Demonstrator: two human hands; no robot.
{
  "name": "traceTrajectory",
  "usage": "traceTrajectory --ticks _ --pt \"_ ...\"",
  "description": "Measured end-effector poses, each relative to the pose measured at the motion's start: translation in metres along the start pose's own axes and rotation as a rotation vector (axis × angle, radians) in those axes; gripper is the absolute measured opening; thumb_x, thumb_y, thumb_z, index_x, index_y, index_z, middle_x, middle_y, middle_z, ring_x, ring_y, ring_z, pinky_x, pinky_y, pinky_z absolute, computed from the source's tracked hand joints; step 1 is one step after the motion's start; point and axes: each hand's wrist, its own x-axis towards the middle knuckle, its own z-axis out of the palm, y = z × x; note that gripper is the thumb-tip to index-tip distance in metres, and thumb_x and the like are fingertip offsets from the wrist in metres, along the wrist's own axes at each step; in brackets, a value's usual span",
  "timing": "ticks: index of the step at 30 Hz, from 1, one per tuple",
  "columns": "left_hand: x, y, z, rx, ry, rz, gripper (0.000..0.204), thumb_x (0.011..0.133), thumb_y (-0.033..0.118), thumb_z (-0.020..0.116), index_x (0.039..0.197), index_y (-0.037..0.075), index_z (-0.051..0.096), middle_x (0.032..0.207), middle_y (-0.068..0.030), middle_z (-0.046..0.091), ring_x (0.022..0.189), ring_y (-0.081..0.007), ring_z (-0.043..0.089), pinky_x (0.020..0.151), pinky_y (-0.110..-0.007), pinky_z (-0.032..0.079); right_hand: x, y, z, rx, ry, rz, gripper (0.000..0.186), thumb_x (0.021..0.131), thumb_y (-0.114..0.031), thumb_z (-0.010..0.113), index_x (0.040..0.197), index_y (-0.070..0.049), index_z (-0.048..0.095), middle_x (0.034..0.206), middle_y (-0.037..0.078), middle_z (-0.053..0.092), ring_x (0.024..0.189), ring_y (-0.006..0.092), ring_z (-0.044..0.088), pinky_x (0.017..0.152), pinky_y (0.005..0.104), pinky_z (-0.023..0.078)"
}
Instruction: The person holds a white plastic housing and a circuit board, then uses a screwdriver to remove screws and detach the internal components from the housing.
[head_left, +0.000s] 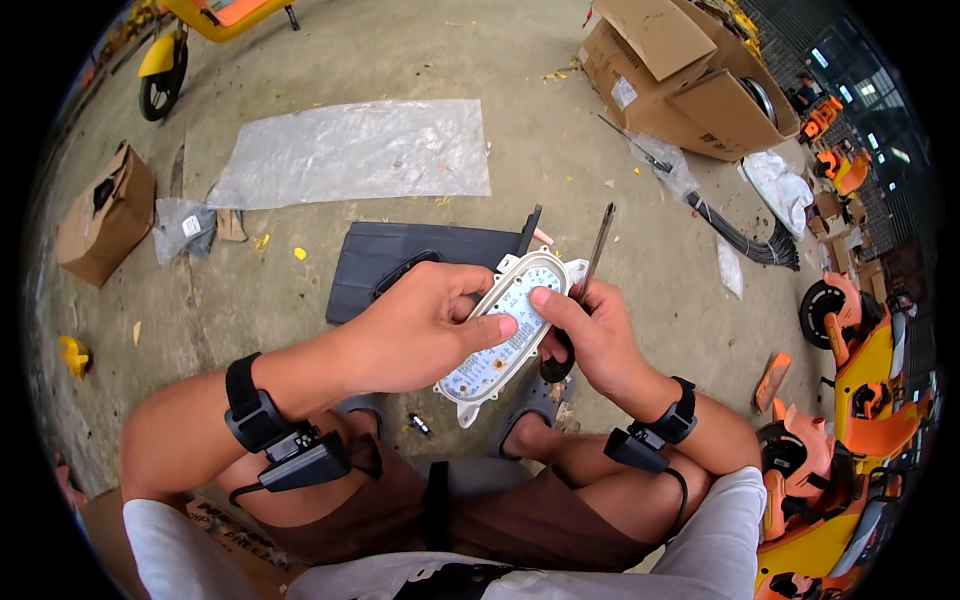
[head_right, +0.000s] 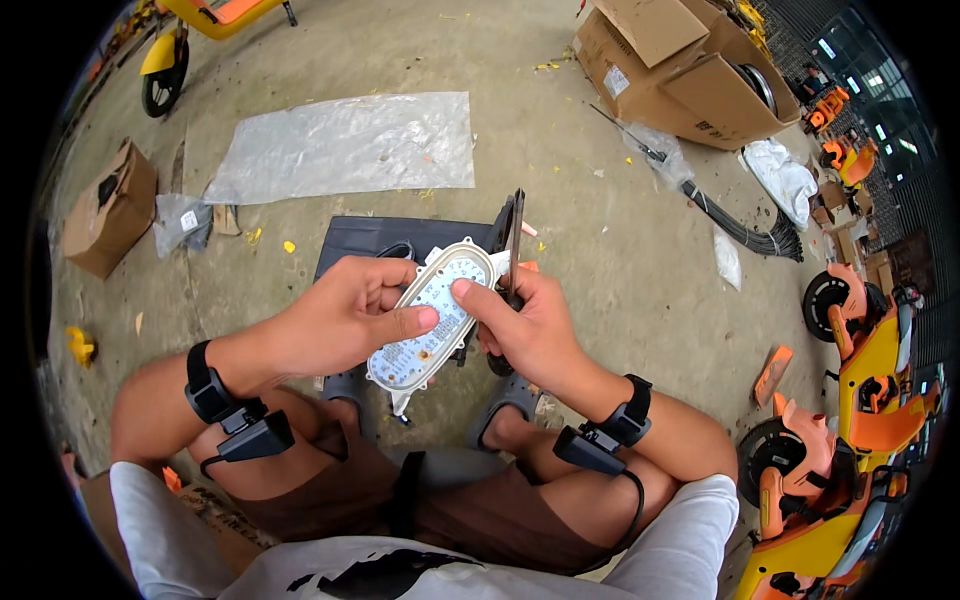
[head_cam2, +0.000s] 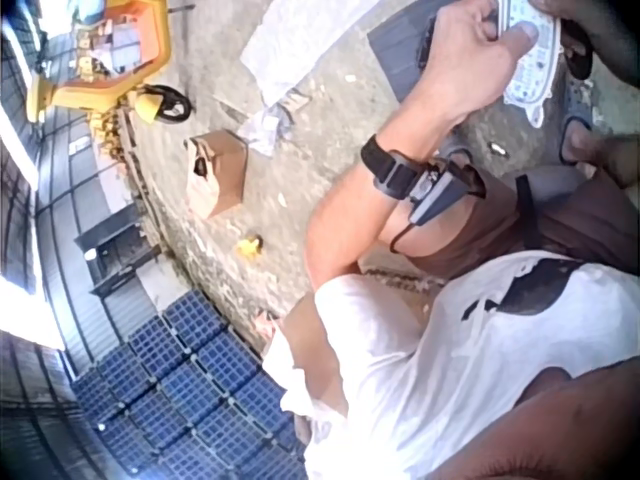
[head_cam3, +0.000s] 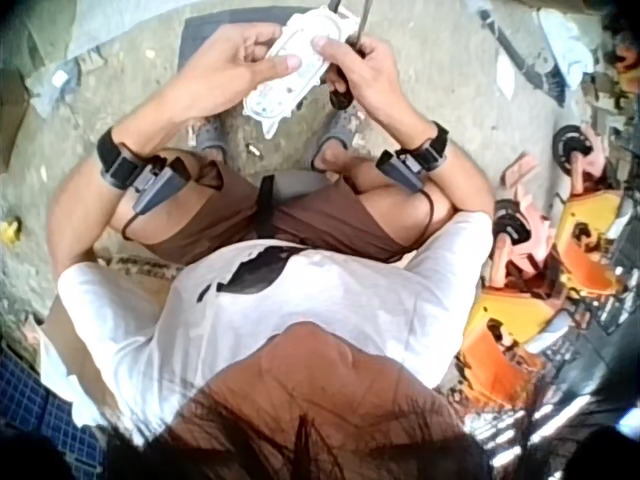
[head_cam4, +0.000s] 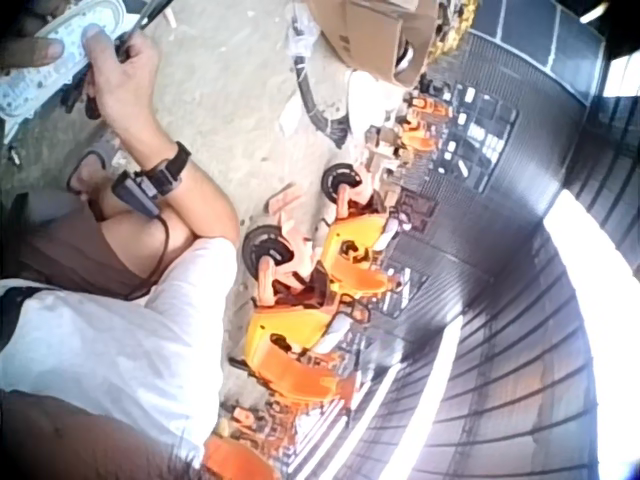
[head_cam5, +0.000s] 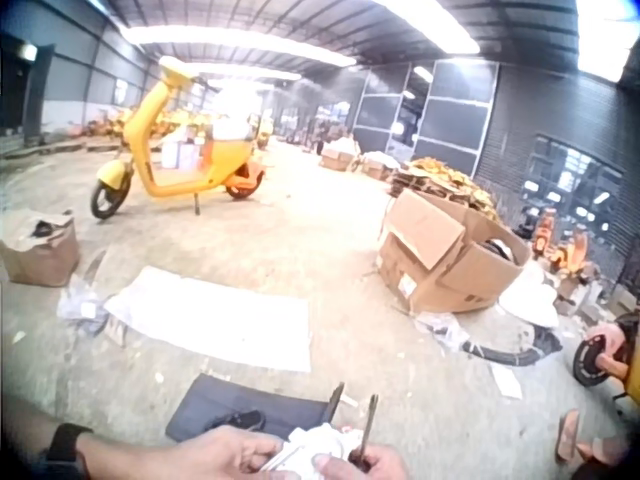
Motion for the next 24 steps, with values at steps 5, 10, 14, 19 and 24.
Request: traceTrajectory --ticks 5,10,14,19,24 --pt "0.001 0.001 -0.001 -0.017 -0.010 0.023 0.025 0.095 0.011 0.058 0.114 -0.005 0.055 0.093 -0.0086 0.068 0.080 -0.0094 0.064 0.069 -0.025 0.052 -0.001 -0.004 0.001 0.021 0.010 -0.006 0.023 0.090 -0.025 0.066 0.089 -0.002 0.064 0.063 -0.001 0.057 0.047 0.0044 0.048 0.043 0.0209 0.038" --pt "0.004 0.000 0.001 -0.039 0.011 0.008 0.028 0.096 0.013 0.058 0.116 -0.005 0.055 0.094 -0.0093 0.069 0.081 -0.0104 0.065 0.069 -0.025 0.053 0.001 -0.004 0.001 0.060 0.051 0.043 0.025 0.090 -0.026 0.066 0.089 -0.001 0.063 0.064 -0.001 0.057 0.047 0.0043 0.048 0.044 0.0208 0.038" --pt "0.009 0.001 0.002 -0.114 0.030 -0.010 0.030 0.096 0.016 0.058 0.118 -0.005 0.053 0.094 -0.0105 0.069 0.080 -0.0121 0.067 0.069 -0.025 0.053 0.005 0.000 0.000 0.122 0.042 0.045 0.027 0.090 -0.028 0.067 0.087 -0.002 0.062 0.064 -0.001 0.056 0.047 0.0044 0.047 0.044 0.0208 0.038" --pt "0.015 0.003 -0.001 -0.122 0.040 -0.040 0.031 0.095 0.016 0.060 0.116 -0.006 0.055 0.091 -0.0113 0.070 0.077 -0.0121 0.067 0.066 -0.026 0.053 0.008 0.003 -0.004 0.150 0.053 0.059 0.028 0.089 -0.029 0.068 0.088 -0.002 0.061 0.066 -0.001 0.056 0.047 0.0042 0.046 0.045 0.0207 0.038" --pt "0.026 0.002 -0.002 -0.109 0.089 -0.035 0.032 0.093 0.015 0.063 0.116 -0.006 0.054 0.092 -0.0119 0.070 0.076 -0.0125 0.068 0.065 -0.026 0.055 0.009 0.001 -0.007 0.109 0.018 0.088 0.031 0.087 -0.029 0.071 0.097 -0.001 0.061 0.073 -0.001 0.059 0.049 0.0035 0.047 0.045 0.0199 0.038"
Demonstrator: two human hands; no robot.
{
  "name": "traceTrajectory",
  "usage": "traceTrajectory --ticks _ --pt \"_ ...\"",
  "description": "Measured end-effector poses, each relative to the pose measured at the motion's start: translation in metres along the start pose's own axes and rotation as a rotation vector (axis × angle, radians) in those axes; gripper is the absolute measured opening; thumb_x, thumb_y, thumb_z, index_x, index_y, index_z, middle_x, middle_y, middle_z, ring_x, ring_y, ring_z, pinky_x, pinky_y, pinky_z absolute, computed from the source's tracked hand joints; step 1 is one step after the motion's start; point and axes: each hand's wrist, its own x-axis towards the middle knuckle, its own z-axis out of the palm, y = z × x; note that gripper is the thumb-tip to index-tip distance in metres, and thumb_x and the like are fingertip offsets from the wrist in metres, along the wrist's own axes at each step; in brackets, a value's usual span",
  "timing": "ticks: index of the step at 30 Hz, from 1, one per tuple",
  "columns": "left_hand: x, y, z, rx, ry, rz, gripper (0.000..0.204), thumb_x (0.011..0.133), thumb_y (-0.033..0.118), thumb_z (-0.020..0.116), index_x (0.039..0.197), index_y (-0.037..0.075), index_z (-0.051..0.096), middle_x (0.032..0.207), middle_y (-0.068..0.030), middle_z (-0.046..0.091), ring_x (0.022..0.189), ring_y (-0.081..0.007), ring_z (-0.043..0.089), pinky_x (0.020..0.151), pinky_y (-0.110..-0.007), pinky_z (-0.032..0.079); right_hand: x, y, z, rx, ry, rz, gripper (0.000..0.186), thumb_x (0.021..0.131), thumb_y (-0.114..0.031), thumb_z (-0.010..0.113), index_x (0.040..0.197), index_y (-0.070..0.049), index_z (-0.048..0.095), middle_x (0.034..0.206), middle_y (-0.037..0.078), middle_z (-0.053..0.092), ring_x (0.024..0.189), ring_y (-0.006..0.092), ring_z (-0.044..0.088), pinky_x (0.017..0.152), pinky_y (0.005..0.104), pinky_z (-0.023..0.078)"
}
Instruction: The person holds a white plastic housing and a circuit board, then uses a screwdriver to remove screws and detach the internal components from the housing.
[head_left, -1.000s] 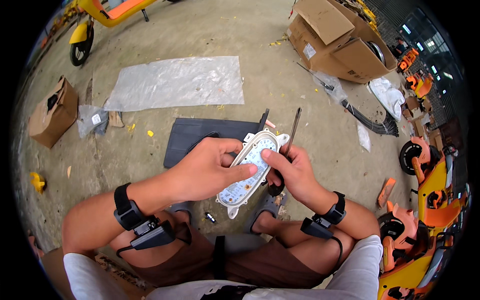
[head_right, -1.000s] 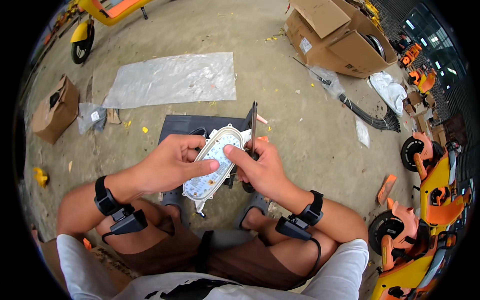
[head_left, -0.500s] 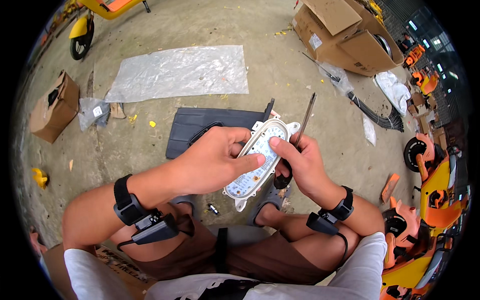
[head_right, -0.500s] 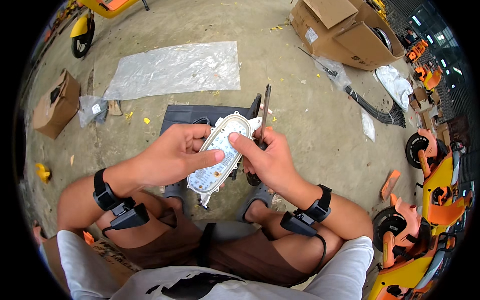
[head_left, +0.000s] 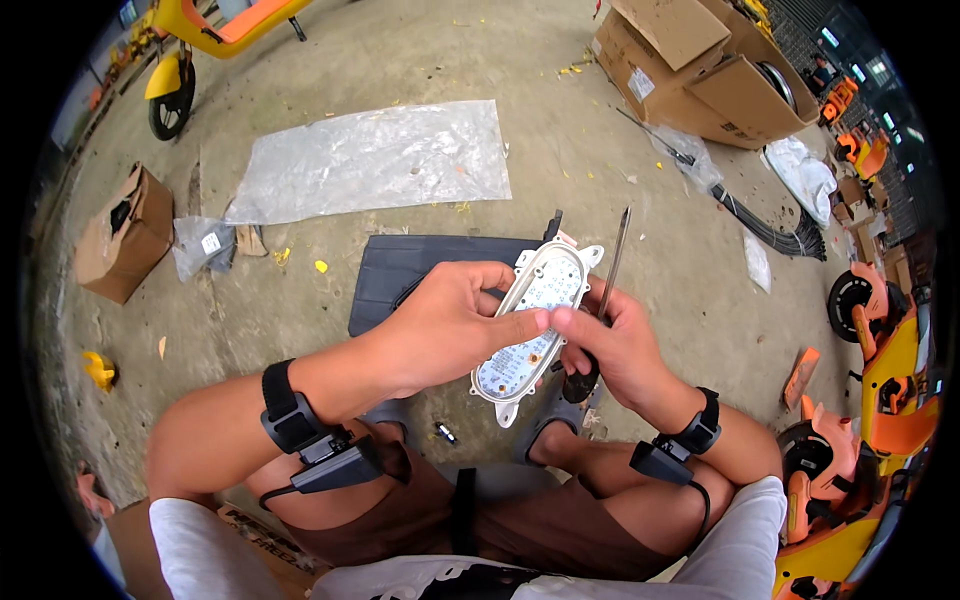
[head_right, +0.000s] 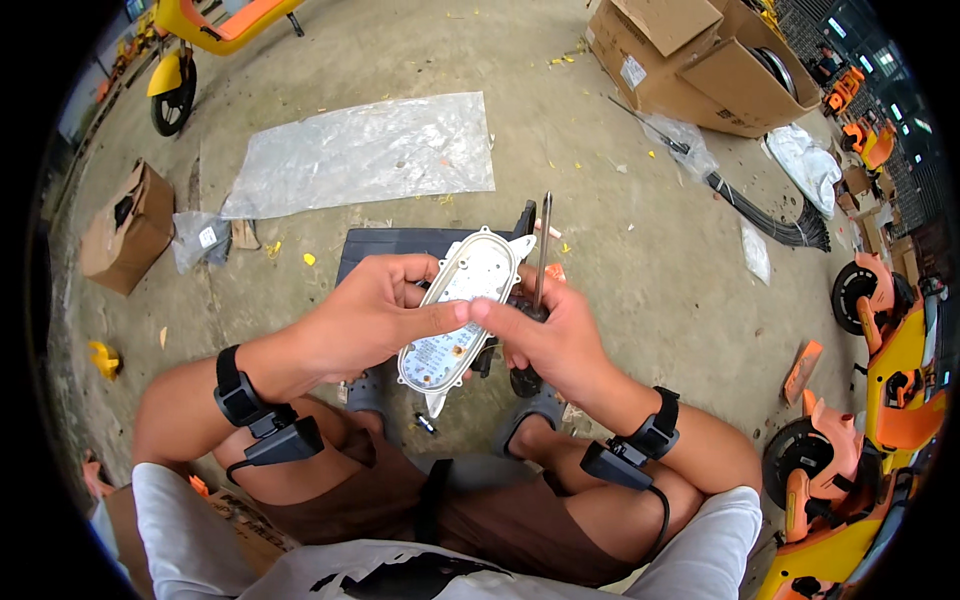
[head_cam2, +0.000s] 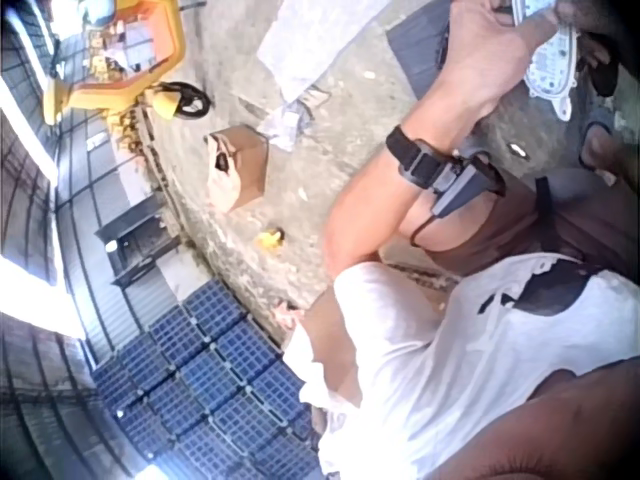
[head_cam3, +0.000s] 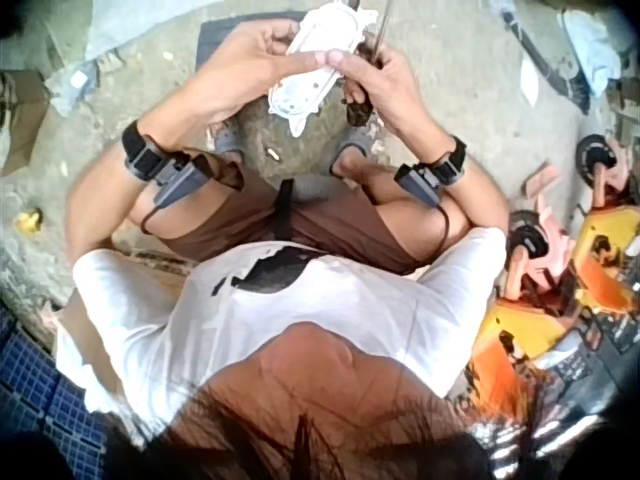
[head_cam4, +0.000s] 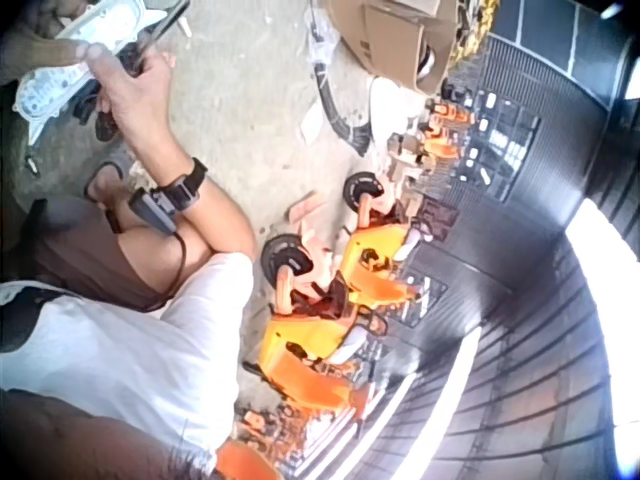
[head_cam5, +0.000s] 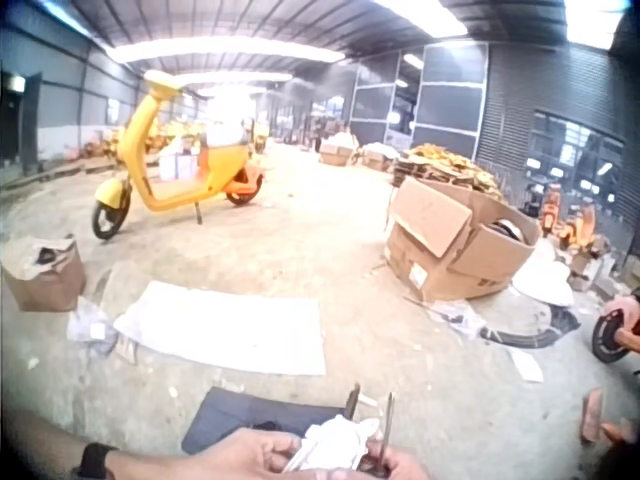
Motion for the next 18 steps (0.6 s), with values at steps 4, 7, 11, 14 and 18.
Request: traceTrajectory --ticks 4,7,11,14,18 --pt "0.008 0.002 -0.001 0.027 -0.007 -0.021 0.032 0.093 0.015 0.063 0.117 -0.005 0.055 0.091 -0.0118 0.070 0.077 -0.0115 0.067 0.066 -0.026 0.054 -0.002 -0.001 -0.004 0.011 -0.020 0.033 0.040 0.084 -0.028 0.075 0.107 -0.001 0.058 0.081 0.000 0.062 0.053 0.0028 0.049 0.046 0.0194 0.037" --pt "0.012 0.004 0.001 0.035 -0.028 -0.034 0.032 0.094 0.015 0.062 0.118 -0.005 0.054 0.091 -0.0115 0.070 0.079 -0.0118 0.067 0.068 -0.026 0.054 -0.001 -0.002 -0.011 0.028 -0.052 0.037 0.041 0.083 -0.027 0.076 0.109 -0.001 0.057 0.081 0.000 0.062 0.053 0.0031 0.049 0.046 0.0196 0.038" --pt "0.014 0.005 0.006 0.027 -0.034 -0.042 0.034 0.094 0.015 0.060 0.121 -0.005 0.053 0.094 -0.0116 0.070 0.083 -0.0137 0.068 0.071 -0.026 0.055 -0.004 -0.003 -0.020 -0.076 -0.089 0.039 0.036 0.083 -0.021 0.075 0.109 -0.001 0.058 0.079 0.000 0.062 0.054 0.0031 0.050 0.046 0.0198 0.038" --pt "0.014 0.005 0.011 -0.050 -0.077 -0.030 0.034 0.093 0.012 0.061 0.122 -0.005 0.053 0.096 -0.0111 0.069 0.086 -0.0125 0.066 0.073 -0.026 0.053 -0.007 -0.005 -0.021 -0.061 -0.075 -0.038 0.033 0.084 -0.017 0.073 0.109 -0.002 0.058 0.077 -0.001 0.061 0.054 0.0027 0.050 0.046 0.0196 0.039" --pt "0.008 0.007 0.012 -0.048 -0.169 0.049 0.038 0.091 0.006 0.062 0.125 -0.004 0.049 0.103 -0.0113 0.068 0.093 -0.0114 0.064 0.079 -0.026 0.052 -0.012 -0.008 -0.022 0.009 -0.058 -0.030 0.032 0.085 -0.015 0.071 0.110 -0.002 0.058 0.078 -0.001 0.062 0.055 0.0025 0.051 0.047 0.0193 0.039"
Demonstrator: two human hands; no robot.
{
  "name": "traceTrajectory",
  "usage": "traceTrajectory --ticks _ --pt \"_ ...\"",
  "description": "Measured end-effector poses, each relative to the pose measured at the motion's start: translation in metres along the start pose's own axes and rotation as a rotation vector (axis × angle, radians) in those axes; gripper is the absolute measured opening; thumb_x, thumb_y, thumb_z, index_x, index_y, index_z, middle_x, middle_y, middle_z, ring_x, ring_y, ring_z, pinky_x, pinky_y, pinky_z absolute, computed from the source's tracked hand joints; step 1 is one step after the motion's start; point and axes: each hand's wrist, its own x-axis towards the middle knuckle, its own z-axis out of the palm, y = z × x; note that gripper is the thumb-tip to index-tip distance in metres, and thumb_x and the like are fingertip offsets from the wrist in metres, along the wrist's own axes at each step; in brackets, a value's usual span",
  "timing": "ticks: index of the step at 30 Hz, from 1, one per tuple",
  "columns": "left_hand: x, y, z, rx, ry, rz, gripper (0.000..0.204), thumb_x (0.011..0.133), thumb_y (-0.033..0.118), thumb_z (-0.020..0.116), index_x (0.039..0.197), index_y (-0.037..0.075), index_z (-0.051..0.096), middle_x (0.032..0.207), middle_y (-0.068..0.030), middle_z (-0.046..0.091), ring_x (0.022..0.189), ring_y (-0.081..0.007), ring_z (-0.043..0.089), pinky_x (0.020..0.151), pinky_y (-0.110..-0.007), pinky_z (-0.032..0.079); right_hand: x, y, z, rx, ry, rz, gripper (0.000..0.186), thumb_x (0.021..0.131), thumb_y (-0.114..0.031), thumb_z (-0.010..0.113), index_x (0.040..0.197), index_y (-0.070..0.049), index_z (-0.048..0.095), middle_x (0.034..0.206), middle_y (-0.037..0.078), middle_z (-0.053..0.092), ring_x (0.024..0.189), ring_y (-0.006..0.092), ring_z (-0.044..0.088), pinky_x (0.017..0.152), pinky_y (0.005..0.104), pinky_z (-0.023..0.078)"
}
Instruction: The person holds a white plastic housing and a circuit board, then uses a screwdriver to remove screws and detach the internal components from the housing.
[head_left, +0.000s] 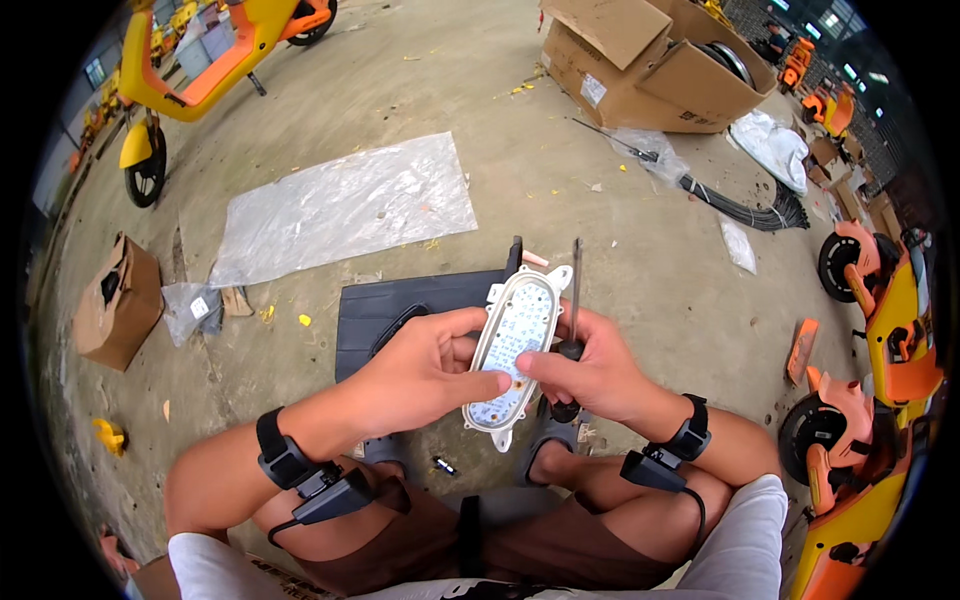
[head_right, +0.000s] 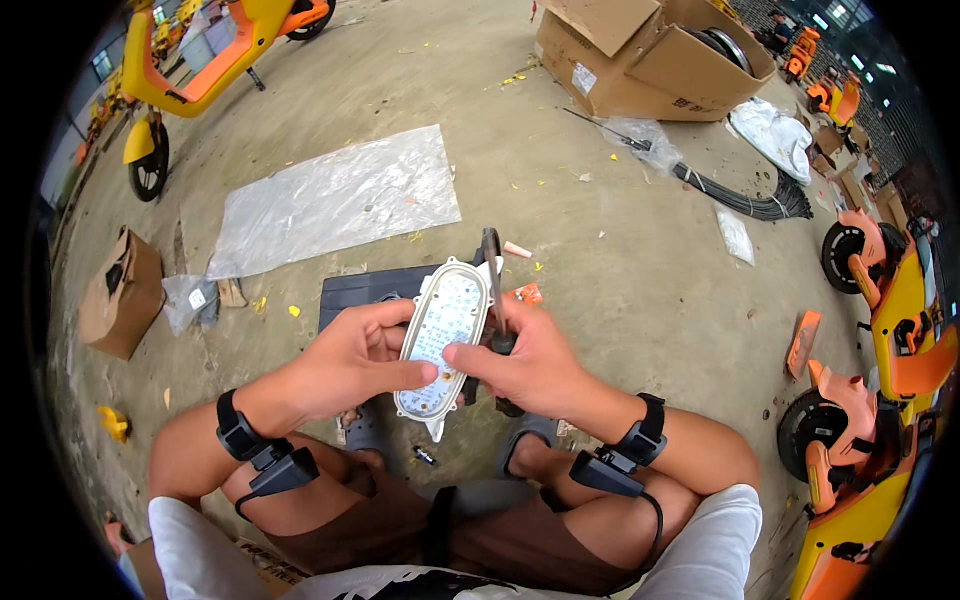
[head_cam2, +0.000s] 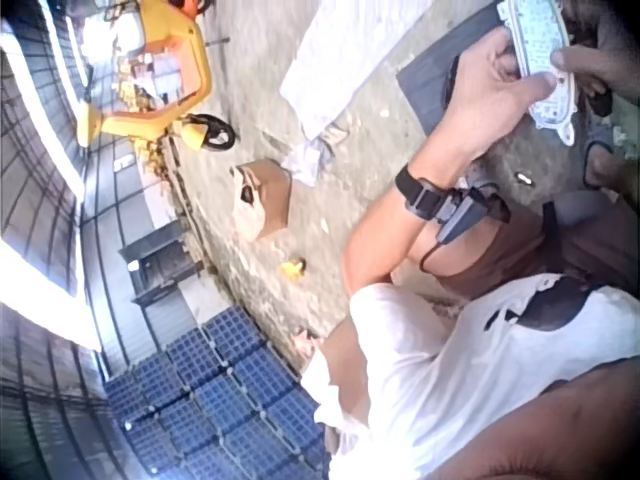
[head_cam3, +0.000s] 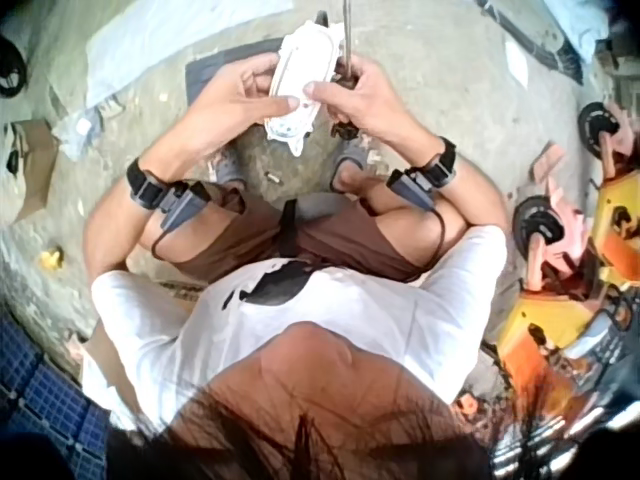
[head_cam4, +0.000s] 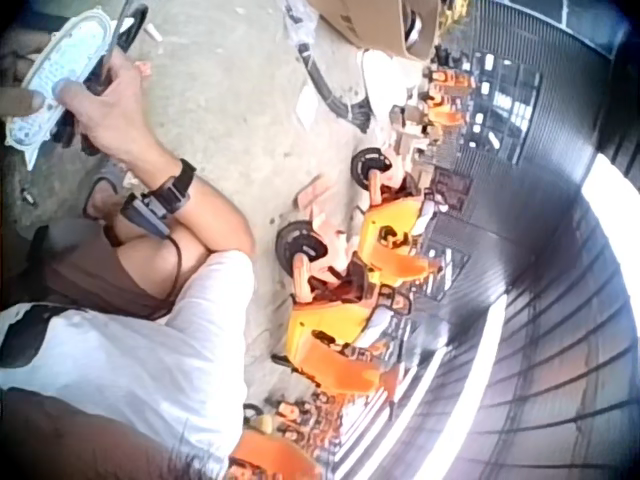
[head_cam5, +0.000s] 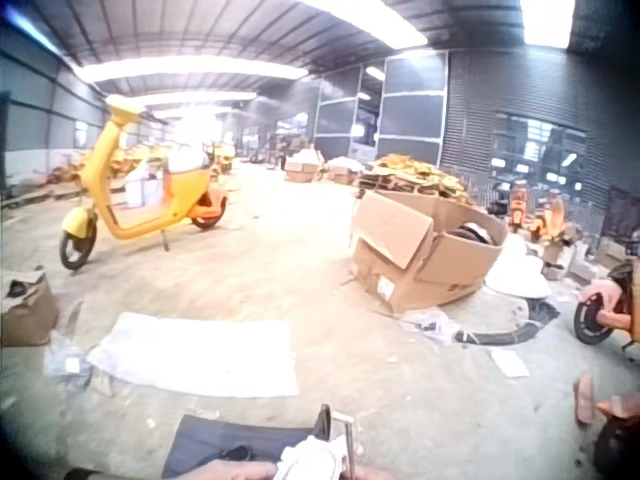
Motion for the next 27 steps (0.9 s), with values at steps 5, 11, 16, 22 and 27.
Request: traceTrajectory --ticks 5,11,16,22,27 --pt "-0.004 0.001 0.002 0.024 0.022 -0.022 0.037 0.090 0.002 0.062 0.124 -0.003 0.049 0.103 -0.0110 0.068 0.093 -0.0107 0.063 0.079 -0.025 0.051 0.000 0.000 0.002 -0.036 -0.040 -0.014 0.032 0.087 -0.016 0.068 0.113 -0.002 0.057 0.079 0.000 0.062 0.053 0.0023 0.050 0.045 0.0193 0.039" --pt "-0.012 0.003 0.004 0.069 0.062 -0.023 0.035 0.090 0.001 0.061 0.123 -0.003 0.050 0.103 -0.0103 0.068 0.092 -0.0104 0.063 0.078 -0.026 0.051 -0.003 -0.001 0.005 -0.007 -0.080 -0.032 0.031 0.088 -0.018 0.068 0.113 -0.004 0.057 0.078 -0.001 0.062 0.051 0.0021 0.049 0.044 0.0192 0.037" --pt "-0.012 0.003 0.003 -0.030 0.041 -0.022 0.035 0.090 -0.001 0.058 0.125 -0.003 0.050 0.104 -0.0107 0.068 0.092 -0.0116 0.064 0.079 -0.027 0.051 0.000 -0.001 0.008 -0.011 -0.048 0.007 0.031 0.087 -0.021 0.069 0.110 -0.003 0.057 0.073 -0.001 0.061 0.050 0.0026 0.049 0.043 0.0193 0.036" --pt "-0.012 0.000 0.002 -0.069 -0.033 -0.017 0.036 0.090 -0.002 0.057 0.125 -0.004 0.049 0.105 -0.0101 0.067 0.094 -0.0118 0.063 0.081 -0.027 0.051 -0.002 -0.003 0.010 -0.069 0.000 0.046 0.029 0.085 -0.023 0.072 0.103 -0.002 0.060 0.073 0.000 0.063 0.051 0.0035 0.051 0.044 0.0196 0.038" --pt "-0.015 0.000 0.002 0.031 -0.013 -0.015 0.040 0.087 -0.005 0.060 0.125 -0.004 0.048 0.105 -0.0097 0.067 0.094 -0.0117 0.063 0.080 -0.027 0.052 -0.001 -0.004 0.012 -0.058 -0.013 0.011 0.028 0.085 -0.022 0.073 0.102 -0.002 0.063 0.077 0.001 0.065 0.053 0.0030 0.052 0.045 0.0193 0.039"
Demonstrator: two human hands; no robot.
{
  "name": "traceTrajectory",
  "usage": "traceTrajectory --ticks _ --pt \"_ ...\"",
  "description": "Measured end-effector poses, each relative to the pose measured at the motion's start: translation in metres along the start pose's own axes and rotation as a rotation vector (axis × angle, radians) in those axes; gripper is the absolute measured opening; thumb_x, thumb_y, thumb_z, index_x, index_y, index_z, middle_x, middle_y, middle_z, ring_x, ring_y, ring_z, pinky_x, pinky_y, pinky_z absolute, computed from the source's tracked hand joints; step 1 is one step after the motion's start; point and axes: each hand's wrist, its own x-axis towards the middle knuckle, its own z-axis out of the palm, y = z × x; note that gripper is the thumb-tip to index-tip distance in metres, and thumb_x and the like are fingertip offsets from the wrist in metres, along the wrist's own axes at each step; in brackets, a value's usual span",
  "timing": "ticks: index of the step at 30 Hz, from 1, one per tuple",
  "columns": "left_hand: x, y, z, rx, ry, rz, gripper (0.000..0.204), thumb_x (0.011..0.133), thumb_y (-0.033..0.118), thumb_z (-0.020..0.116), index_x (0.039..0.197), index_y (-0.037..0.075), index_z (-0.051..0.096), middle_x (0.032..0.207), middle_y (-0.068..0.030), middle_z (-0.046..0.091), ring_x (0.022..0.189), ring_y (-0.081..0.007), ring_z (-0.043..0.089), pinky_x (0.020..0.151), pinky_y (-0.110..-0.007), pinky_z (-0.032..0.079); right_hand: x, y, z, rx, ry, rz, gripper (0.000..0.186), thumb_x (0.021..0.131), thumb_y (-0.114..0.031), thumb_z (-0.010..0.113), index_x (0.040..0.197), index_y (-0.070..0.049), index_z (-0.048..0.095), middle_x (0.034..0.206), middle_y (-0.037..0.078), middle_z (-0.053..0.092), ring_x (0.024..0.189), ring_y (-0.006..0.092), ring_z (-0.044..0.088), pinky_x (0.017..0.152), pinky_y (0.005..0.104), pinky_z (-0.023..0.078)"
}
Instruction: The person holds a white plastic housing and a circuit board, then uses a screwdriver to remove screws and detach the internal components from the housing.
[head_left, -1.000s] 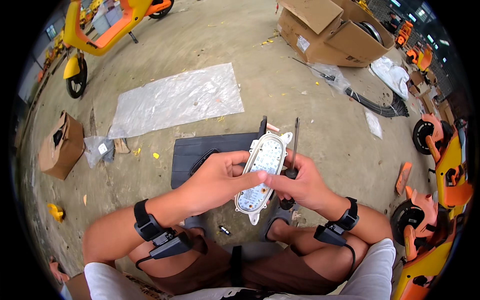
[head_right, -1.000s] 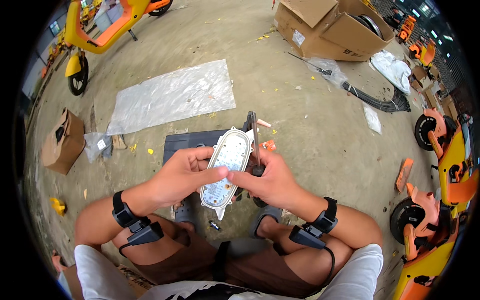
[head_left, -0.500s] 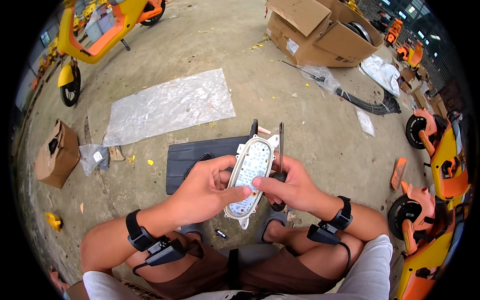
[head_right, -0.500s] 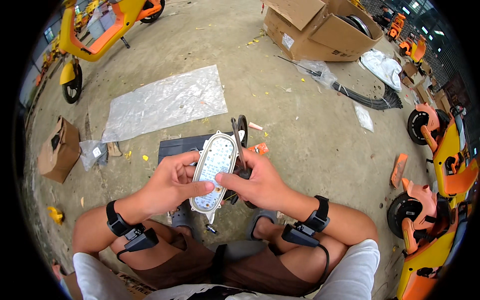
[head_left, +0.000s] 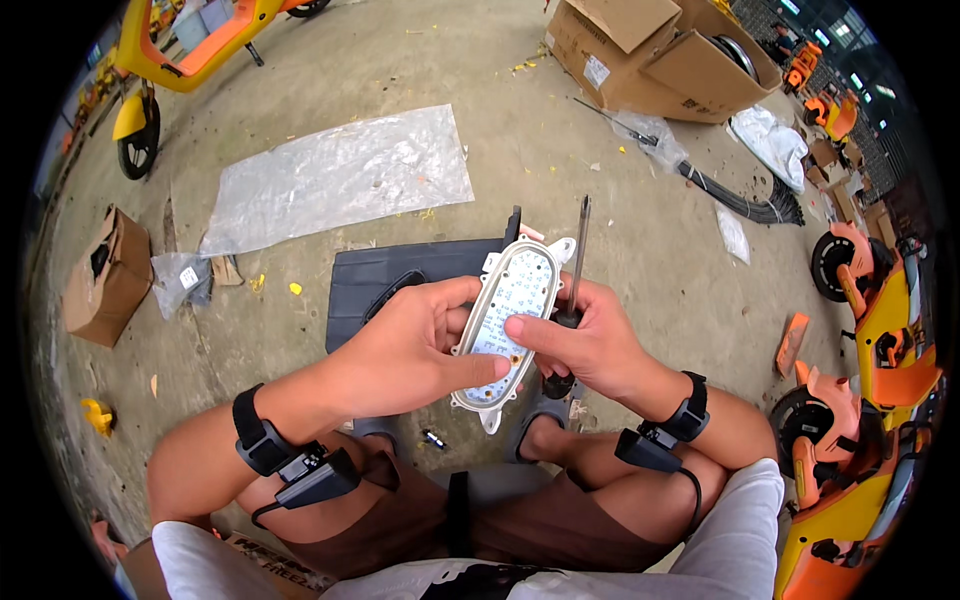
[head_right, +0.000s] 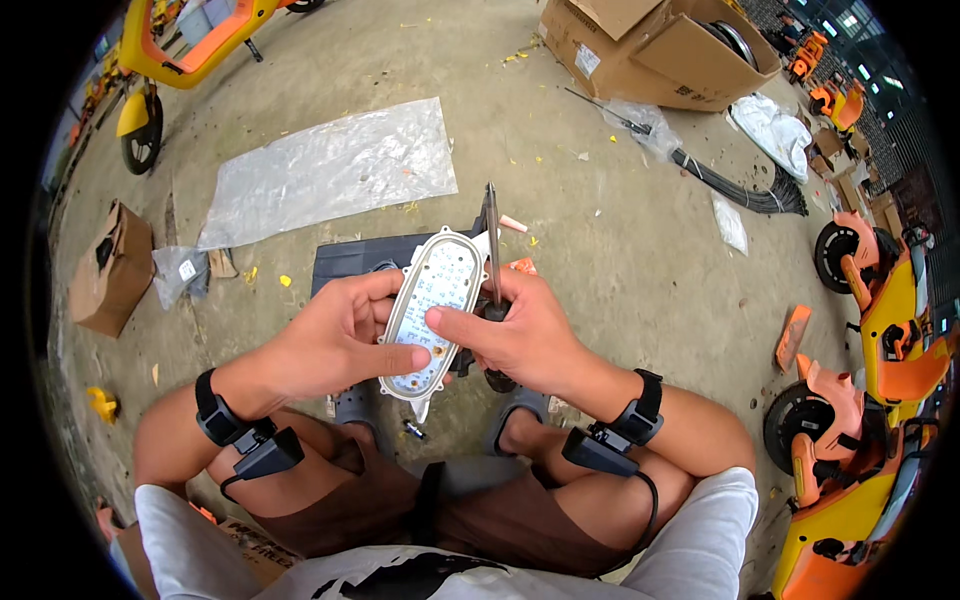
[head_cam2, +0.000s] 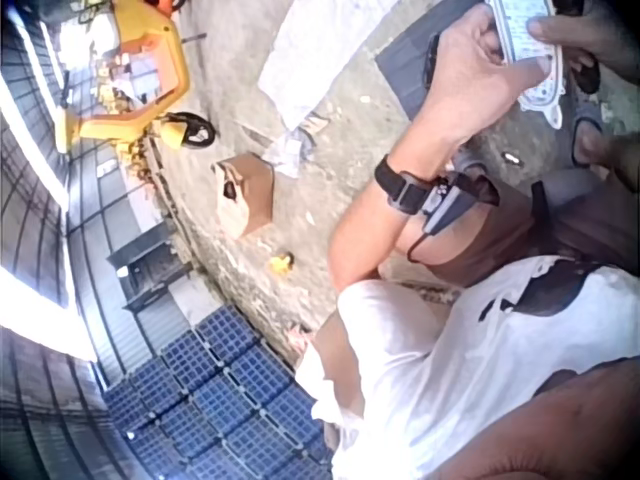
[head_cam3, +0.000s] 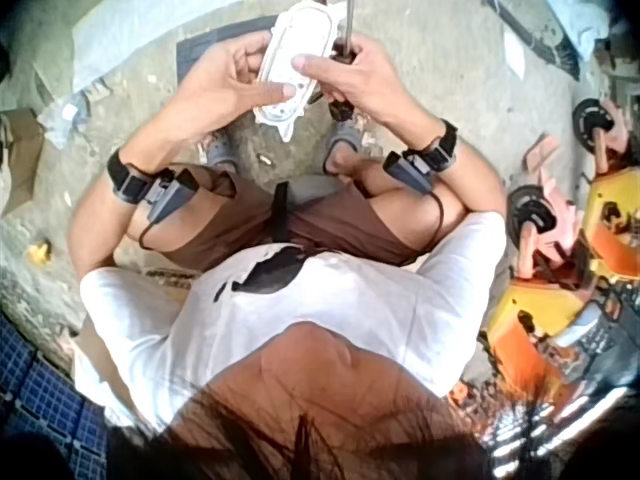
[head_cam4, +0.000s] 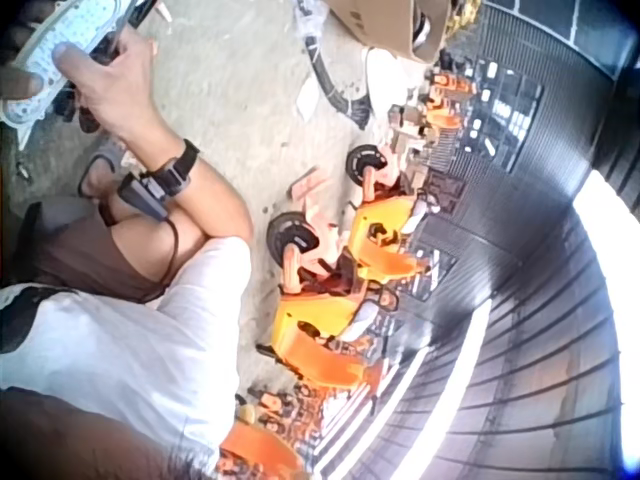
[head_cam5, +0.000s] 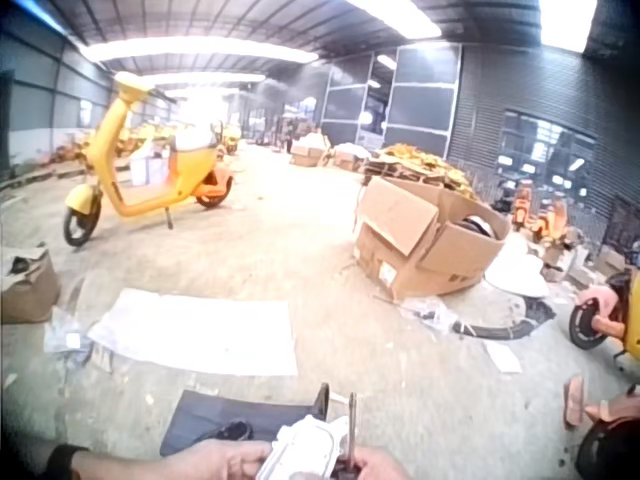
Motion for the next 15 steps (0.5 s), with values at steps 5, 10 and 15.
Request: traceTrajectory --ticks 5,10,15 --pt "-0.0003 -0.0013 -0.0026 0.047 0.002 0.007 0.042 0.086 -0.006 0.062 0.125 -0.003 0.048 0.105 -0.0097 0.067 0.095 -0.0121 0.063 0.079 -0.027 0.052 0.0011 0.0054 0.0045 0.048 0.003 -0.005 0.029 0.084 -0.022 0.074 0.103 -0.001 0.063 0.081 0.001 0.065 0.056 0.0031 0.053 0.046 0.0192 0.040" --pt "0.0022 -0.0052 -0.0001 -0.095 0.025 0.007 0.044 0.085 -0.005 0.063 0.126 -0.003 0.046 0.104 -0.0108 0.067 0.095 -0.0135 0.064 0.080 -0.028 0.053 0.0043 0.0060 0.0012 -0.011 0.032 0.049 0.034 0.084 -0.022 0.074 0.107 -0.002 0.062 0.086 0.002 0.066 0.059 0.0035 0.054 0.047 0.0189 0.040" --pt "0.0044 -0.0057 0.0018 0.002 0.096 -0.006 0.042 0.085 -0.003 0.064 0.123 -0.002 0.046 0.103 -0.0105 0.066 0.095 -0.0138 0.063 0.080 -0.029 0.052 0.0063 0.0075 -0.0001 0.042 0.229 -0.107 0.044 0.081 -0.019 0.076 0.115 -0.002 0.056 0.093 0.003 0.062 0.061 0.0034 0.053 0.047 0.0191 0.040"
